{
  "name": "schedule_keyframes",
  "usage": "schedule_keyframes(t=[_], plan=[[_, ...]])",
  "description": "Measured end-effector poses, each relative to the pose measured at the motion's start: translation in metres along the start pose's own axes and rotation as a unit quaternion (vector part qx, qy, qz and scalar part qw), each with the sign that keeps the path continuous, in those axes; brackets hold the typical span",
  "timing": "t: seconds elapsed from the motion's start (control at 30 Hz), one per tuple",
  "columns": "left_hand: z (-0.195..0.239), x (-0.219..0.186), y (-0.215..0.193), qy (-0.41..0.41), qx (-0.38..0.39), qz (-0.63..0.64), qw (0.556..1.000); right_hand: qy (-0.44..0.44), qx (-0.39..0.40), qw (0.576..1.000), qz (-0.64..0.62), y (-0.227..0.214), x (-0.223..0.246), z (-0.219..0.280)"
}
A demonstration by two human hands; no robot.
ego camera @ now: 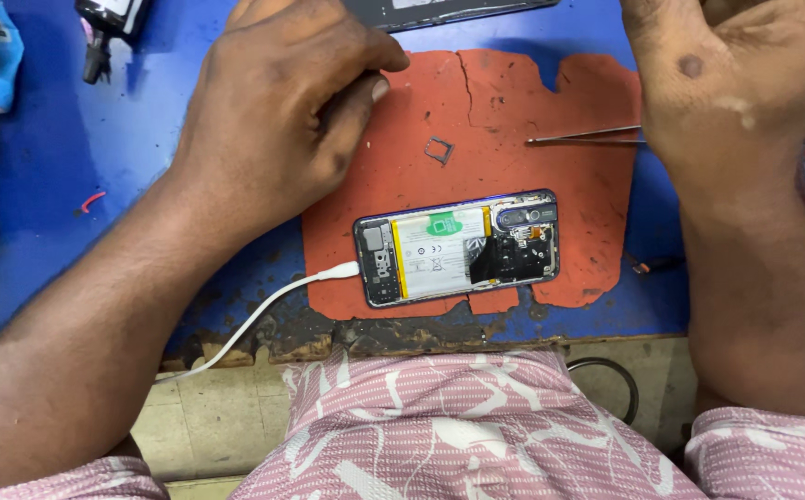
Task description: The person removes the back cover of a smartphone, inspects the internal components, and uses a screwdriver to adjust or remove small parts. The person then handles the back cover and other components on the workbench.
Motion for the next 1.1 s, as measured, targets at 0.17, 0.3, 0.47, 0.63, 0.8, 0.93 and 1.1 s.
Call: schedule_keyframes(t=[0.17, 0.3, 0.47, 0.63, 0.8, 0.93, 1.1], plan=[[-0.001, -0.001, 0.001, -0.005, 0.007, -0.005, 1.0, 0.025, -0.019, 0.996, 0.086, -0.01, -0.008, 0.001], [-0.003, 0.0, 0.0, -0.009, 0.002, -0.002, 1.0, 0.042, -0.024, 0.995, 0.093, -0.008, -0.012, -0.006], [-0.001, -0.001, -0.001, -0.002, -0.01, -0.007, 1.0, 0.042, -0.02, 0.997, 0.069, 0.009, -0.015, -0.017], [-0.004, -0.002, 0.0, -0.001, -0.011, -0.012, 1.0, -0.06, 0.015, 0.996, 0.066, 0.029, -0.002, -0.021], [-0.005, -0.003, 0.001, -0.008, -0.011, -0.025, 1.0, -0.055, 0.037, 0.997, 0.029, 0.04, -0.002, -0.025], [-0.004, -0.003, -0.004, -0.006, -0.028, -0.011, 1.0, 0.008, 0.029, 0.999, -0.02, 0.035, -0.007, -0.024], [-0.003, 0.006, -0.002, -0.046, -0.045, 0.058, 0.996, -0.084, 0.035, 0.995, -0.047, 0.025, 0.017, -0.015]])
Point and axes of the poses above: each hand's wrist, its own z-axis away from the middle knuckle, its own y-axis out of the palm, x = y × z, the point moved 10 cm from there along -z, towards the middle knuckle, and after that the axes turned 3 degrees about z, right-handed, at the moved point
